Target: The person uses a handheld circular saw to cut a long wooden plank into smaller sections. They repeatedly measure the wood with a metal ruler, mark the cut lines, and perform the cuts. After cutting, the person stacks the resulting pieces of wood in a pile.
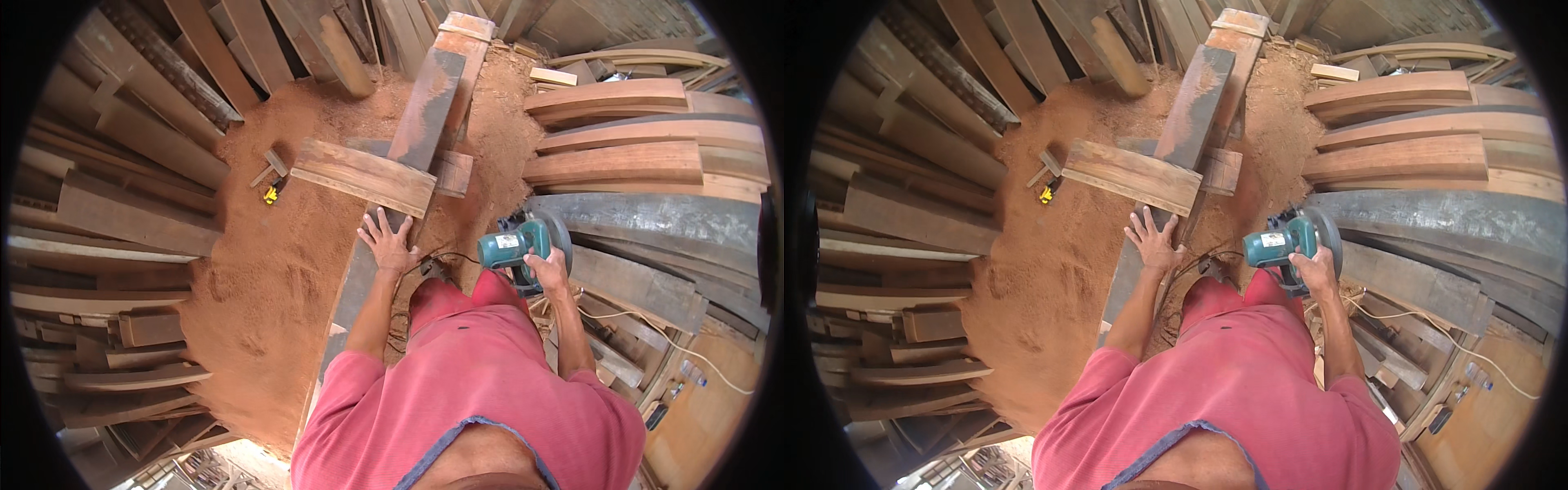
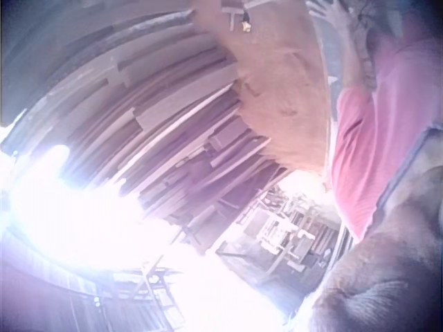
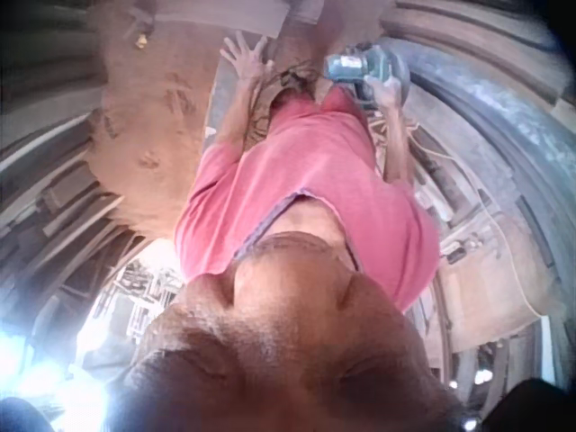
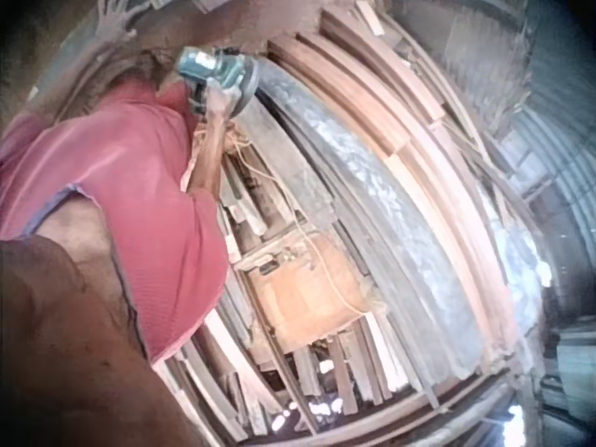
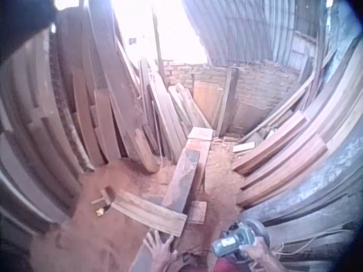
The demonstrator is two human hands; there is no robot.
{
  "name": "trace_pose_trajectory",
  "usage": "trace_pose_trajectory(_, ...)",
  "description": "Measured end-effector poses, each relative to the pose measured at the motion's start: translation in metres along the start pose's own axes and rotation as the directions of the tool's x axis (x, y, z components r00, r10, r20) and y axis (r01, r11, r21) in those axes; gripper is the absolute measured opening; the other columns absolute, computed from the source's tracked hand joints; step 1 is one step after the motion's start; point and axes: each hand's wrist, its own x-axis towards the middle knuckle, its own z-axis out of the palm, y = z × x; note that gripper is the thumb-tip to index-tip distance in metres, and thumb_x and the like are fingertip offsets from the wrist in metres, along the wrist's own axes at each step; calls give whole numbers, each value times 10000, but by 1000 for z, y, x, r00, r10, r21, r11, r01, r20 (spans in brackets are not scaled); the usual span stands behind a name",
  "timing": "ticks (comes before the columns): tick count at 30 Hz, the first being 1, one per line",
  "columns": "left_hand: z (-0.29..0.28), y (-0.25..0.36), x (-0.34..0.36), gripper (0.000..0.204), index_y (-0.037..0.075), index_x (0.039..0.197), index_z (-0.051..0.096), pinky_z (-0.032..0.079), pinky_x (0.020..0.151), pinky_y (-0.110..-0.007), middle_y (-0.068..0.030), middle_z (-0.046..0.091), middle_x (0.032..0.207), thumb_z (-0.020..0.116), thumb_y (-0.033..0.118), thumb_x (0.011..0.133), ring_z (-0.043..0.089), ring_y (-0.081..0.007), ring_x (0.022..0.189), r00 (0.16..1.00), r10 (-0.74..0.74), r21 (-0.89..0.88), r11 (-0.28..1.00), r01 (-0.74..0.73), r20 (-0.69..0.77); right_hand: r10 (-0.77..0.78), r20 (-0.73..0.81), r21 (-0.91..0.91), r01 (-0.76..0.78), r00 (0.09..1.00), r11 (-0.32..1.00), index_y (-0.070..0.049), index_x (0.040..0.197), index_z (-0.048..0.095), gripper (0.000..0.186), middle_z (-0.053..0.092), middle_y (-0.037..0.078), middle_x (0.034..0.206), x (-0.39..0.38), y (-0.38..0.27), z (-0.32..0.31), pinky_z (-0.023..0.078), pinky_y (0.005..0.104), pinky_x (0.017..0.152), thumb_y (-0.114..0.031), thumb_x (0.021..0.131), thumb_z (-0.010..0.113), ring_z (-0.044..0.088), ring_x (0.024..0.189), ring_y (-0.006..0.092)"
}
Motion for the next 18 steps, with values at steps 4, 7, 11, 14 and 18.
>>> trace_pose_trajectory(4,6,-4,-2,837,404,1455,576,-6,1197,-780,-275,96,1724,854,409,666,-17,-583,1562,999,11,-6,1000,-11,-43,-39,64,-2,39,997,999,14,1023,648,268,603,13,734,-11,-52,10,457,275,519,-129,835,774,566,580,94)
trace_pose_trajectory(7,10,-4,0,840,402,1443,586,-1,1199,-778,-276,124,1716,856,415,648,-7,-581,1561,998,20,0,1000,-21,-56,-79,162,17,77,984,997,22,1047,657,288,611,12,758,-5,-76,13,467,275,554,-143,840,771,562,610,88)
trace_pose_trajectory(11,16,-5,2,829,390,1417,616,-9,1204,-771,-272,138,1711,864,396,626,-16,-573,1565,998,12,30,1000,-10,-62,-166,276,-29,181,947,983,44,1102,677,358,658,65,865,18,-94,16,535,327,748,-149,819,782,642,794,154)
trace_pose_trajectory(14,16,-5,1,814,376,1391,643,-18,1206,-767,-269,127,1715,872,386,610,-28,-570,1567,998,6,16,1000,-5,-65,-179,326,-143,236,928,961,48,1126,688,383,687,113,942,33,-100,18,533,358,859,-143,810,789,655,897,196)
trace_pose_trajectory(18,19,-6,0,815,360,1367,669,-22,1209,-762,-265,108,1721,889,387,583,-44,-562,1571,997,6,21,1000,-5,-82,-128,421,-137,202,898,970,48,1141,692,376,720,138,949,48,-118,17,536,359,853,-125,819,780,667,895,194)
